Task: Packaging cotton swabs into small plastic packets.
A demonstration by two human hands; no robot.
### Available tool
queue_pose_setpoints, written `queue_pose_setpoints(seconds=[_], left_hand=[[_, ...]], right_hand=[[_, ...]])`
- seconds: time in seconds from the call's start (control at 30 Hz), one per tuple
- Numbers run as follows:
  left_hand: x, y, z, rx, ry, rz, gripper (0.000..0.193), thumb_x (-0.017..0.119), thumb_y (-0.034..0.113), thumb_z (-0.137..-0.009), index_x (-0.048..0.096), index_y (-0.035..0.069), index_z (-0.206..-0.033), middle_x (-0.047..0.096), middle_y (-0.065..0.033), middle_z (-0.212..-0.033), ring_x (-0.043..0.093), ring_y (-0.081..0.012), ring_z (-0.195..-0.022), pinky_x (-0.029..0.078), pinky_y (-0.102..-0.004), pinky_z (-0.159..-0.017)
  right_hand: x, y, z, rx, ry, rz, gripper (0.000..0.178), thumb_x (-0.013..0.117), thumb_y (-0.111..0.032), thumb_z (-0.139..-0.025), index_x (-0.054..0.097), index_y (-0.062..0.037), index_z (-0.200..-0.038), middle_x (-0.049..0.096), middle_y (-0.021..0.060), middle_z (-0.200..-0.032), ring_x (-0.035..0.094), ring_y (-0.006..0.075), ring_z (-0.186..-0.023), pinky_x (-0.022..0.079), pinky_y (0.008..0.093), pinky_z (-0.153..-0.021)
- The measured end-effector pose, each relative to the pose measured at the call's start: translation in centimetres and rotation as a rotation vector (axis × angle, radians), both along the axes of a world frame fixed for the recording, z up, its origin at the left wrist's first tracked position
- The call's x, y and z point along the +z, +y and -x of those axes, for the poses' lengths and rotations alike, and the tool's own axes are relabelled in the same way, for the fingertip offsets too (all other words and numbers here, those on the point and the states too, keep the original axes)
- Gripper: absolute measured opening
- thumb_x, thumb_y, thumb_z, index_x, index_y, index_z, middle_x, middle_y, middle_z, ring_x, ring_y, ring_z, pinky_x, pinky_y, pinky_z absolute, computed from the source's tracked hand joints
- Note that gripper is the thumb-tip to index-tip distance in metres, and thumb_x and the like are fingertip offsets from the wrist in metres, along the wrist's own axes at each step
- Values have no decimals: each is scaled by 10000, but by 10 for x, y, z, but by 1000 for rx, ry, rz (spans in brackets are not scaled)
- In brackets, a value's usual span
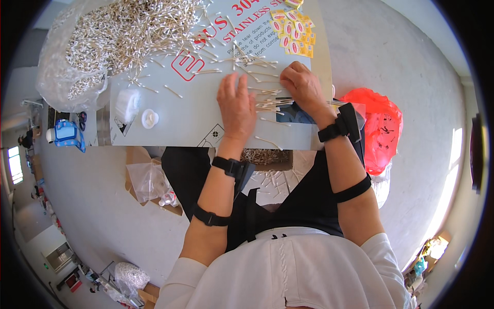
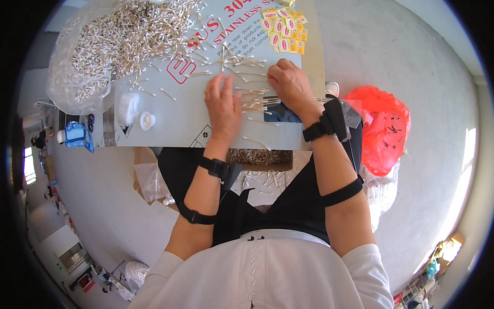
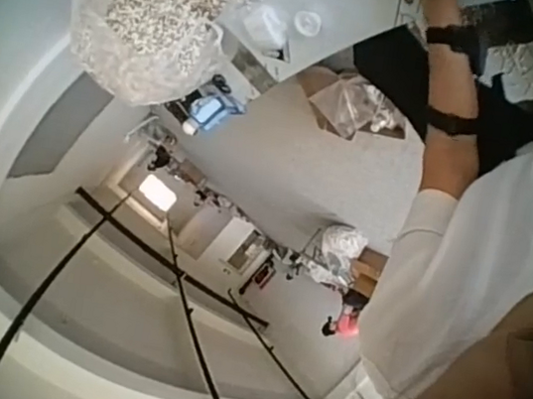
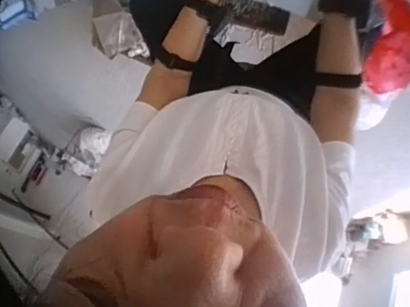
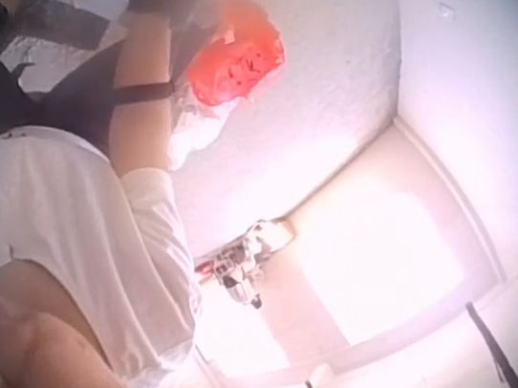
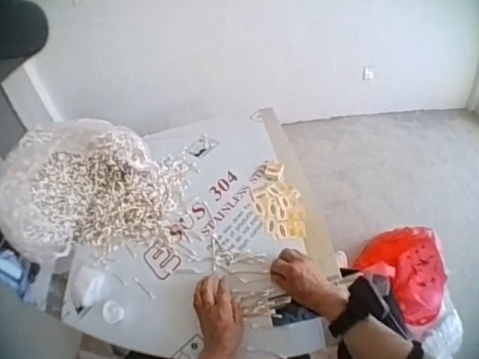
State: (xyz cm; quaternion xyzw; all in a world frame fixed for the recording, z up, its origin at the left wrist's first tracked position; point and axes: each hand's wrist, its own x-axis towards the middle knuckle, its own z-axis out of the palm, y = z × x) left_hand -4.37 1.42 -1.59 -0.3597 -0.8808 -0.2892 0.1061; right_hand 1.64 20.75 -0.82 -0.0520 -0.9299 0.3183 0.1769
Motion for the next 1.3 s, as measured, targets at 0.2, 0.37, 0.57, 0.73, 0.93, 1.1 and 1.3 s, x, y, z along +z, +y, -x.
queue_pose_setpoints(seconds=[0.2,0.37,0.57,0.73,0.93,1.1,1.3], left_hand=[[10,6,57,29,138,24,282,649,-15,-760,651,108,-1014,539,-81,-1093,488,-318,-1066,408,-443,-839],[9,9,70,-43,120,107,165,664,13,-753,620,107,-880,543,-40,-988,492,-297,-1009,402,-432,-803],[11,-12,50,-62,78,37,119,655,36,-759,579,93,-831,540,-48,-966,496,-296,-988,402,-429,-804],[35,-38,-11,-343,-115,70,125,648,39,-758,568,84,-842,539,-55,-964,500,-290,-985,408,-414,-808],[36,-59,-45,-499,-228,283,218,723,55,-686,583,80,-850,533,-48,-951,493,-264,-969,405,-391,-839],[57,-54,-41,-658,-382,460,341,766,108,-667,609,74,-968,544,-70,-1038,499,-271,-1038,404,-410,-890],[28,-14,-33,-271,-105,289,839,746,273,-785,320,35,-1468,287,-174,-1539,258,-325,-1436,199,-509,-1156]], right_hand=[[-4,-6,-4,-11,74,59,54,668,-80,-779,633,-60,-815,580,94,-861,576,311,-883,478,412,-782],[-4,-7,-4,-40,60,99,50,664,-66,-773,632,-62,-811,583,95,-861,575,312,-888,478,409,-788],[-5,-4,-4,-26,54,162,64,668,-55,-768,631,-58,-820,585,94,-862,577,311,-898,479,404,-792],[-4,-4,-6,-50,40,190,64,672,-64,-768,635,-55,-820,585,97,-860,576,311,-905,478,398,-794],[-4,-6,-4,-63,33,212,95,689,-102,-756,653,-60,-834,590,98,-865,575,309,-908,476,400,-800],[-5,-7,-9,-77,-6,232,152,716,-139,-738,670,-74,-868,603,82,-927,565,307,-949,471,405,-829],[-5,-20,-18,-66,100,97,209,737,-145,-727,682,-103,-924,596,51,-1041,540,295,-1016,433,417,-894]])
